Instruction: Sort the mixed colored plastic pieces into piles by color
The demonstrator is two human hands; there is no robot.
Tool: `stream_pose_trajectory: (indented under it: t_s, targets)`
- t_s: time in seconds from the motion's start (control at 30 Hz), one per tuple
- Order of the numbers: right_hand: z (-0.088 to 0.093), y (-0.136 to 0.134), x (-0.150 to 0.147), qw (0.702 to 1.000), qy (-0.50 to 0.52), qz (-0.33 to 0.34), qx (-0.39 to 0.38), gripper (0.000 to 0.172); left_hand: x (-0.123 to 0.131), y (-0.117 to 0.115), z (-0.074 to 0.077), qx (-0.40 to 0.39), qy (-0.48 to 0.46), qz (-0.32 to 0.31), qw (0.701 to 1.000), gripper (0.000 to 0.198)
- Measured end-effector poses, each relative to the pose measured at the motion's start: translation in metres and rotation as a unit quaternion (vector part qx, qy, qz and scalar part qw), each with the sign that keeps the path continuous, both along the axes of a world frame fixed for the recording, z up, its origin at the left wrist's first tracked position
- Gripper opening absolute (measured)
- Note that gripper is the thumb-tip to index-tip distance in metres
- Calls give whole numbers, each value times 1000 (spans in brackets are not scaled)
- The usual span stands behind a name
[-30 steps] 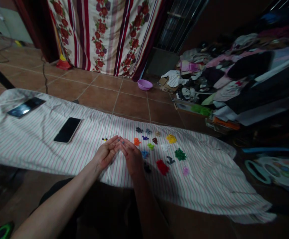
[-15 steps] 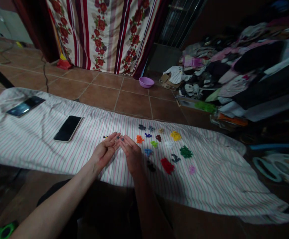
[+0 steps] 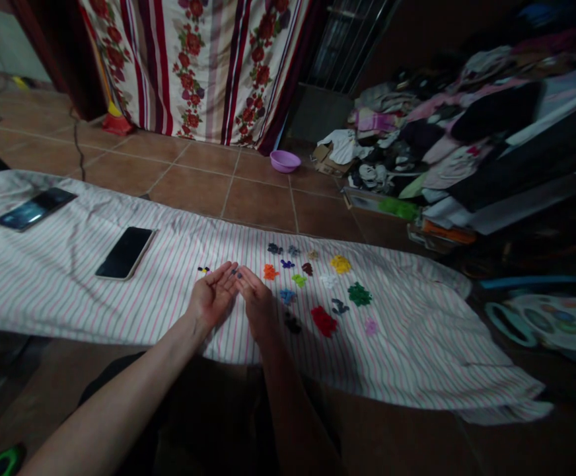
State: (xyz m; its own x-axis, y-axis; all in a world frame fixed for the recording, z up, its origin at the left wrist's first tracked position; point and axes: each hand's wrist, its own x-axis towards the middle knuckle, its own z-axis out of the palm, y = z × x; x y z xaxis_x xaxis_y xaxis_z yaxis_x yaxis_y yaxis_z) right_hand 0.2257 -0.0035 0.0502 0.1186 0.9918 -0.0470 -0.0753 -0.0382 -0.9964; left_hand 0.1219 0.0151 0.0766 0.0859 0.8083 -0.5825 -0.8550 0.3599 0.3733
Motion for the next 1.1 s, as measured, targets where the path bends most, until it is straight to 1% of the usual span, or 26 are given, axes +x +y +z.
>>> stream_pose_trajectory:
  t_s: [0.17,0.3,0.43,0.57,0.67,0.9,1.1]
  targets:
    - [-7,2,6,998,-48,-3,30,42,6,1,-2,3,-12,-4,1000,35]
    - [-11,1,9,998,-64,-5,28,43,9,1,-2,1,-4,-6,1000,37]
    - [-13,1,9,997,-67,0,28,43,11,2,0,-7,-6,-2,1000,35]
    - [-14,1,10,998,-50,4,37,43,13,3,0,-15,-5,2,1000,32]
    - [-14,2,11,999,-36,8,34,43,14,4,-2,-4,4,-1,1000,34]
    - [-9,1,11,999,-21,9,22,45,16,4,-2,-10,-10,8,1000,32]
    - [-6,1,12,997,68,22,23,48,16,4,3,-28,-48,26,998,30]
